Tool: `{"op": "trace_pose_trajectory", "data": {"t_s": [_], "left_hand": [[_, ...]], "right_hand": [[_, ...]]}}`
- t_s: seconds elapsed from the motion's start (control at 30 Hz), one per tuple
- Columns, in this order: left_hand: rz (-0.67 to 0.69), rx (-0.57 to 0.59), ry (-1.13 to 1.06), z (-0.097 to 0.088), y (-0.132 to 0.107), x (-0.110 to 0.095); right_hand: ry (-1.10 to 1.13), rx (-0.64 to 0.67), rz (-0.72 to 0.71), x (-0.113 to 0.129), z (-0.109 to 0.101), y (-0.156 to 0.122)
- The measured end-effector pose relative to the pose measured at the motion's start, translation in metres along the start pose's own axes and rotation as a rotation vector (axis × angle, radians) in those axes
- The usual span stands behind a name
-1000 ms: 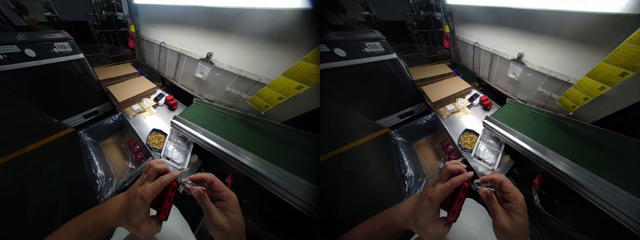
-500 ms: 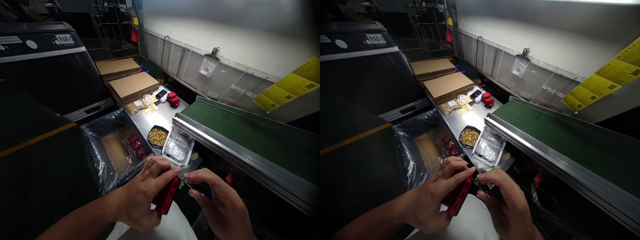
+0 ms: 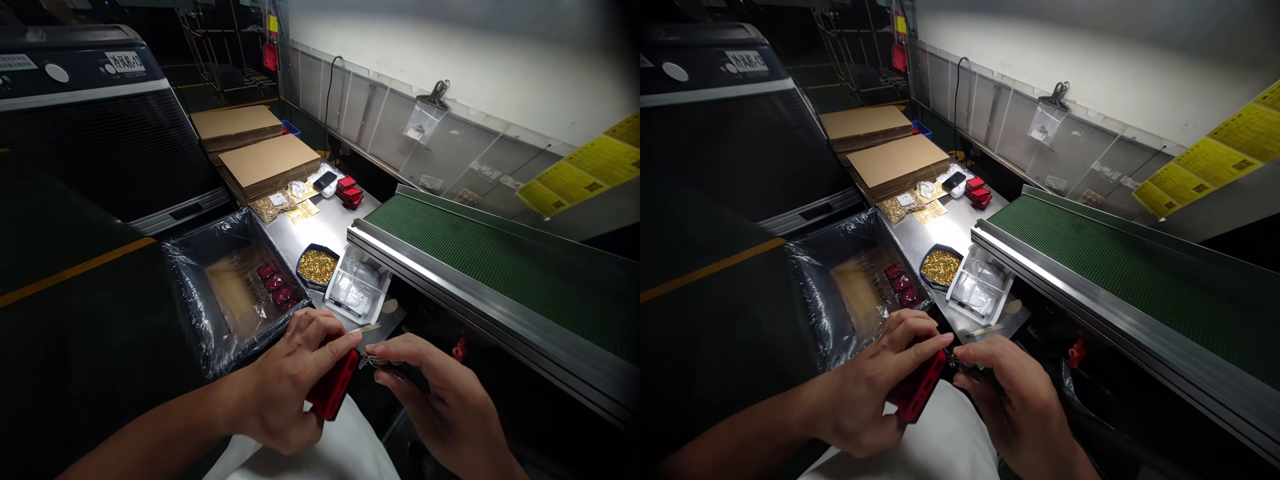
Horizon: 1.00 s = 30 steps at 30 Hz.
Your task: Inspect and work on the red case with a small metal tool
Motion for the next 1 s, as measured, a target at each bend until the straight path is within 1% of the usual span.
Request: {"op": "trace_pose_trajectory", "data": {"t_s": [0.1, 0.2, 0.3, 0.4, 0.53, 0.57, 0.63, 0.7, 0.77, 0.8, 0.83, 0.87, 0.97, 1.0], "left_hand": [[-0.019, -0.007, -0.054, 0.001, 0.000, 0.001], [-0.036, -0.014, -0.106, 0.001, 0.000, 0.002], [-0.046, -0.012, -0.149, 0.002, 0.000, 0.003], [-0.062, 0.000, -0.182, 0.004, -0.001, 0.004], [-0.080, 0.015, -0.200, 0.005, -0.001, 0.007], [-0.076, 0.013, -0.211, 0.005, -0.001, 0.007], [-0.071, 0.008, -0.237, 0.005, 0.000, 0.007], [-0.082, -0.004, -0.277, 0.006, -0.001, 0.010], [-0.123, -0.038, -0.346, 0.007, -0.005, 0.018], [-0.165, -0.066, -0.397, 0.008, -0.009, 0.025], [-0.236, -0.087, -0.455, 0.010, -0.014, 0.034], [-0.329, -0.105, -0.515, 0.014, -0.021, 0.046], [-0.658, -0.106, -0.712, 0.036, -0.050, 0.079], [-0.731, -0.104, -0.761, 0.043, -0.058, 0.086]], "right_hand": [[0.049, -0.072, 0.051, -0.006, -0.001, -0.006], [0.095, -0.171, 0.166, -0.018, -0.004, -0.019], [0.106, -0.165, 0.214, -0.026, 0.000, -0.027], [0.107, -0.125, 0.194, -0.026, 0.005, -0.028], [0.129, -0.071, 0.170, -0.020, 0.009, -0.022], [0.128, -0.075, 0.172, -0.020, 0.009, -0.021], [0.123, -0.129, 0.212, -0.026, 0.008, -0.022], [0.132, -0.218, 0.328, -0.047, 0.012, -0.029], [0.147, -0.261, 0.491, -0.082, 0.031, -0.046], [0.145, -0.251, 0.573, -0.102, 0.047, -0.057], [0.131, -0.215, 0.639, -0.123, 0.066, -0.069], [0.078, -0.160, 0.704, -0.144, 0.086, -0.082], [-0.014, -0.103, 0.826, -0.199, 0.141, -0.122], [-0.039, -0.095, 0.865, -0.214, 0.157, -0.135]]}}
Point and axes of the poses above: each hand's wrist, its own y-axis towards the middle knuckle, its own z-axis out of the palm, x = y × z, the point moved 7 cm from there along y, towards the middle knuckle, and after that the axes turned 15 degrees about -y, right-handed, at the moved point
